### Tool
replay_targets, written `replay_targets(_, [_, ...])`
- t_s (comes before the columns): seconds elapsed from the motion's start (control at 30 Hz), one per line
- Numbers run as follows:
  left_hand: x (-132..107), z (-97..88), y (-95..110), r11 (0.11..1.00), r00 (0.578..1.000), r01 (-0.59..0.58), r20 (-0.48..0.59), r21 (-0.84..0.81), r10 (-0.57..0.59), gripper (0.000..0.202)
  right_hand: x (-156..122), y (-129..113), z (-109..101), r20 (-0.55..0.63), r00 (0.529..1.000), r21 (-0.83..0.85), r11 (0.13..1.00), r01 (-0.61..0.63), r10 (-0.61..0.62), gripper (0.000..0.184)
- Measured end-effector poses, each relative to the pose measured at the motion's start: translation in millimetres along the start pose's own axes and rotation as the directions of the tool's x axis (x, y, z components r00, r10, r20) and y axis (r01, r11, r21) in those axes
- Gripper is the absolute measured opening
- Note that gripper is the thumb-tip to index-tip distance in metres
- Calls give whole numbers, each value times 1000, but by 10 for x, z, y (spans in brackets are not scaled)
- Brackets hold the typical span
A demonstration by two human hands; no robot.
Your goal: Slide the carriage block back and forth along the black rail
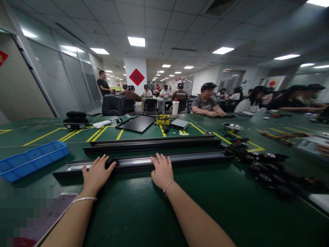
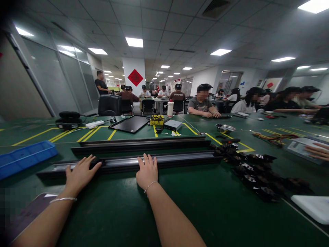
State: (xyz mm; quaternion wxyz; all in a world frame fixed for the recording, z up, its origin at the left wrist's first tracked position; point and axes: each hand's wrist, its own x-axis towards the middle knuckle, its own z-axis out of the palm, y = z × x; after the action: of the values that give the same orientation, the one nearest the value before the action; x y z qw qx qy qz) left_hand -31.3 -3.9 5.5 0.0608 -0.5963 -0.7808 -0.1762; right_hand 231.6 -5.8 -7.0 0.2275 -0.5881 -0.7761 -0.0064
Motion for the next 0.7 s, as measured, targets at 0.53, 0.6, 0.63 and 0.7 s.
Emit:
replay_targets(0.53, [12,6,-59,994,993,-86,88,60,81,62,-4,-3,-8,-1,1000,7,1000,0,0,56])
replay_targets(0.6, [16,10,-68,994,992,-90,90,59,84,62,-4,-4,-5,1,1000,9,1000,-4,4,56])
replay_targets(0.63, [16,10,-70,994,992,-92,91,58,86,61,-3,-5,-6,3,1000,7,1000,-6,6,56])
replay_targets(0.7, [14,4,-70,994,991,-96,96,56,91,61,-2,-8,-10,8,1000,0,1000,-10,10,56])
